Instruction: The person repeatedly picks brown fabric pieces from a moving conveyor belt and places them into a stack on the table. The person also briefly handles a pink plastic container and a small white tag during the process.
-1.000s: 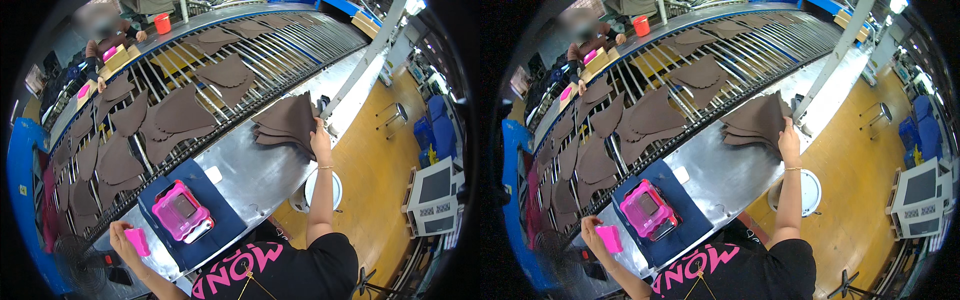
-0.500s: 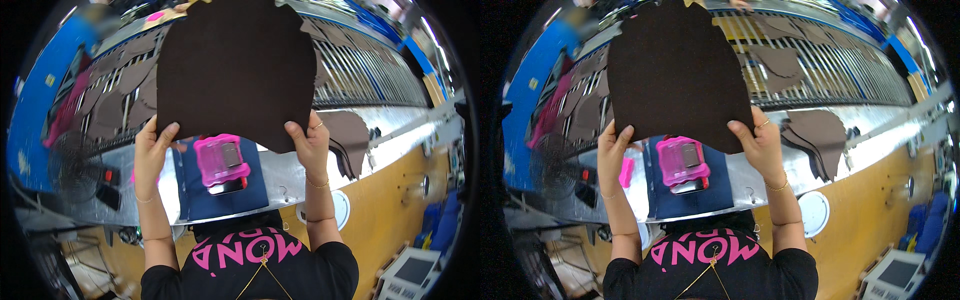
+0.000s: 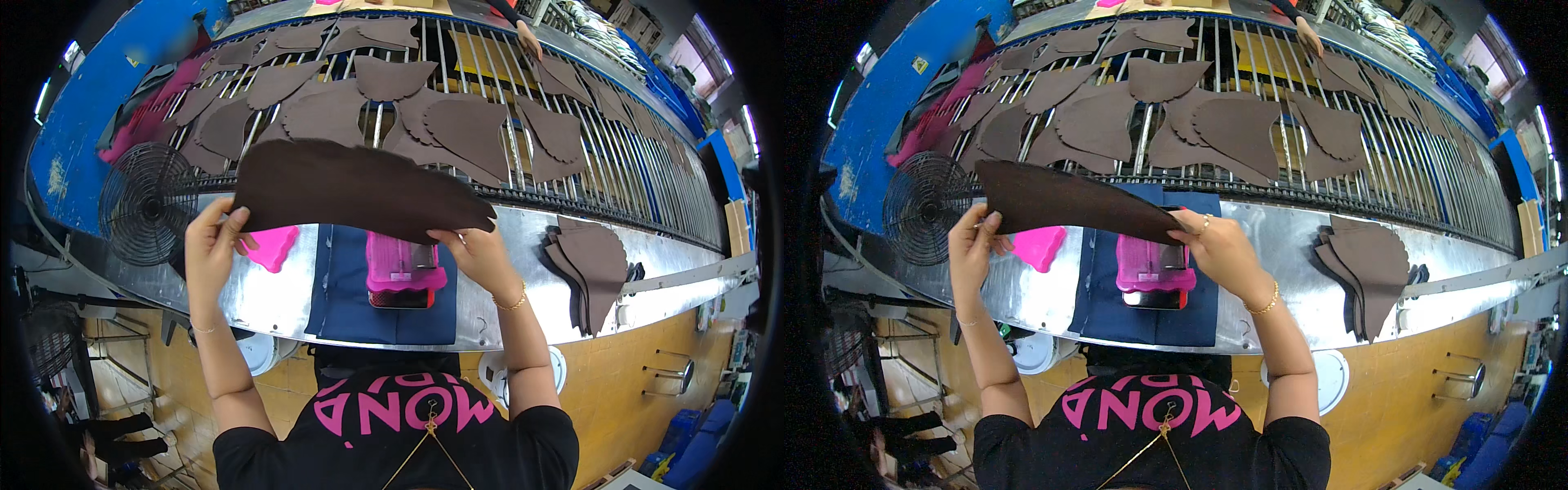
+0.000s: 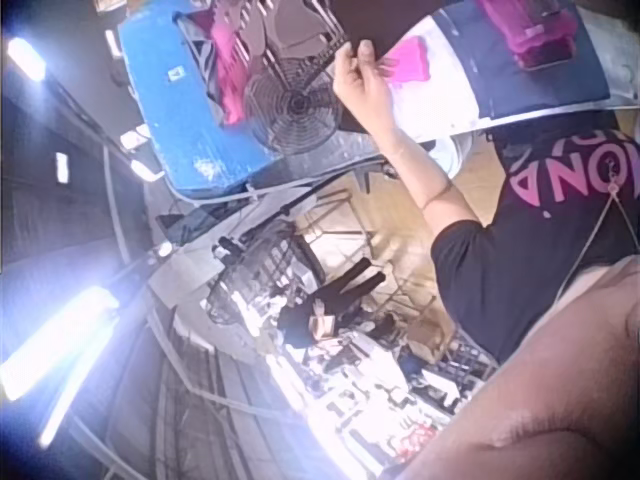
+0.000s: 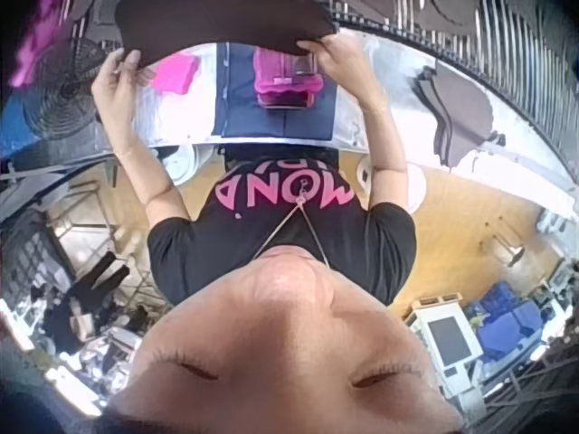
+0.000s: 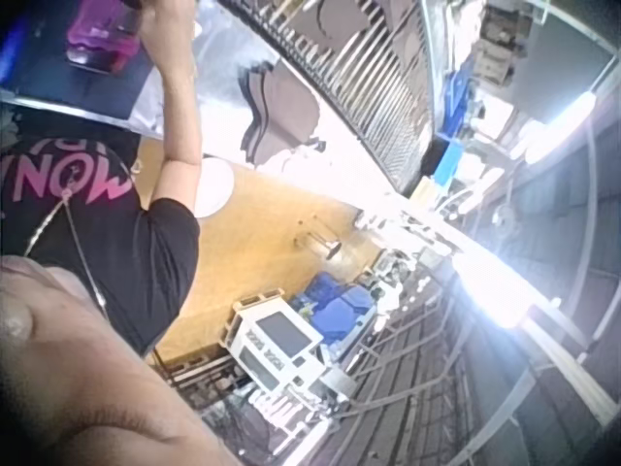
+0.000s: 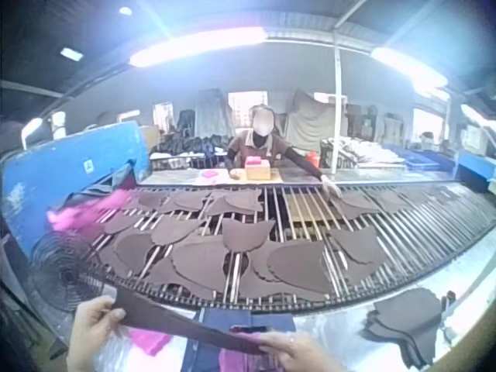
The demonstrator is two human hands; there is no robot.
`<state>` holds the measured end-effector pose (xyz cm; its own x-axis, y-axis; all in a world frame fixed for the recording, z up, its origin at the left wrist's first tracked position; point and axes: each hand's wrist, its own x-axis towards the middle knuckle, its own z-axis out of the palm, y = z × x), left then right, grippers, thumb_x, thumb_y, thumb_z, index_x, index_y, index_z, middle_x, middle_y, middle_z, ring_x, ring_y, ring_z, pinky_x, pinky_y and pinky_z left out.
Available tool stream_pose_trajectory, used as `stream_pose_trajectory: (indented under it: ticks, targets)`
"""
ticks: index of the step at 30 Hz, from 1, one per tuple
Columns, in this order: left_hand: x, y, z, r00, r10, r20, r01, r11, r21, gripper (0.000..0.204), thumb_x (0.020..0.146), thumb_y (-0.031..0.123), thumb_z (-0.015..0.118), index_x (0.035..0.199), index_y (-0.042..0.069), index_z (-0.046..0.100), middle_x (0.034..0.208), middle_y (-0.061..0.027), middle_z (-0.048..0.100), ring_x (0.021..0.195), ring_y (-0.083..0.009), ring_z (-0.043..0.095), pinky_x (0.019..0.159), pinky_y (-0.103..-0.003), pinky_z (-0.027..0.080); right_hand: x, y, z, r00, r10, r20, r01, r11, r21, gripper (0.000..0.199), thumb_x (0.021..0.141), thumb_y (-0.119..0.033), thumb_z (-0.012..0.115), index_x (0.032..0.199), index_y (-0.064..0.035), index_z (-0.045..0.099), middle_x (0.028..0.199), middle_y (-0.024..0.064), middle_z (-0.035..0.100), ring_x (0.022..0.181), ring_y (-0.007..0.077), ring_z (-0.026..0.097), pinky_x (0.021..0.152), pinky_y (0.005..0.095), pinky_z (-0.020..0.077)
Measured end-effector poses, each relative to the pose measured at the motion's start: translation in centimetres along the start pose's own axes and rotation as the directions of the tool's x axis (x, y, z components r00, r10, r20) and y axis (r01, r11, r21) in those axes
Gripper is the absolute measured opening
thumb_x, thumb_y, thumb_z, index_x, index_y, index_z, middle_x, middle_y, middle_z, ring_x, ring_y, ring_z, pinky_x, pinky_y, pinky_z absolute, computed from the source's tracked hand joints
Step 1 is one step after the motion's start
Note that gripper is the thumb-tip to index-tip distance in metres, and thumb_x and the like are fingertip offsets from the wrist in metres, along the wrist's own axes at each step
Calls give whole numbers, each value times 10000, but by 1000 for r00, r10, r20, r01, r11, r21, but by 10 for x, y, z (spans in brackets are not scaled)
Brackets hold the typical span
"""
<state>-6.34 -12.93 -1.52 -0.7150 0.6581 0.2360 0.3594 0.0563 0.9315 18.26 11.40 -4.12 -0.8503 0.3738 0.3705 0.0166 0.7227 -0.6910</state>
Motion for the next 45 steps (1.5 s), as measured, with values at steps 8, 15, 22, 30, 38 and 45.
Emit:
stream_pose_trajectory:
  ticks: [8, 15, 22, 30, 38, 45]
  targets:
    - [12, -14, 72, 936, -21, 350, -41, 985, 167, 80, 879, -4, 590, 921, -69, 612, 731, -87, 582, 508, -134, 591, 468, -248, 451, -66, 42, -31, 936, 350, -34, -350, 937, -13, 251, 822, 51, 575, 1026, -48, 682, 915, 156, 685, 772, 289, 659, 711, 318, 510]
    - [26, 13, 147, 742, 346, 573, -521, 837, 169, 115, 807, 147, 684, 856, 44, 683, 810, -90, 550, 643, -282, 588, 565, -368, 467, -170, 94, -59, 766, 590, -255, -553, 807, 206, 142, 876, -72, 647, 980, 10, 700, 885, 58, 714, 798, 85, 606, 717, 236, 467]
    - [38, 31, 229, 587, 391, 709, -687, 704, 180, 202, 789, 259, 718, 899, 91, 699, 867, -85, 515, 659, -285, 604, 575, -386, 493, -205, 104, -141, 666, 458, -589, -369, 888, 273, 61, 926, -39, 594, 915, 15, 569, 773, -46, 440, 729, 53, 414, 675, 187, 379]
    - [73, 64, 184, 839, 358, 410, -464, 863, 199, 284, 827, 193, 709, 1088, 90, 670, 858, -61, 504, 612, -172, 484, 567, -291, 425, -154, 216, -295, 619, 564, -546, -512, 818, 263, 395, 929, -118, 598, 1253, 88, 505, 1046, 78, 643, 921, 99, 568, 843, 229, 439]
    - [68, -19, 85, 996, 25, 85, -43, 977, 211, 267, 903, 71, 617, 1169, 47, 627, 884, 16, 398, 634, -22, 368, 500, -168, 292, -95, 354, -337, 608, 714, -348, -701, 688, 187, 429, 906, -85, 598, 1277, 98, 485, 1075, 126, 656, 954, 160, 624, 851, 271, 472]
    - [51, -60, 52, 982, -175, -78, 188, 952, 241, 278, 930, 131, 602, 1199, 61, 599, 904, 15, 443, 589, -14, 360, 477, -170, 302, -69, 412, -293, 497, 771, -399, -868, 440, -231, 439, 823, -142, 702, 1213, 23, 585, 1080, 145, 670, 964, 226, 643, 830, 309, 483]
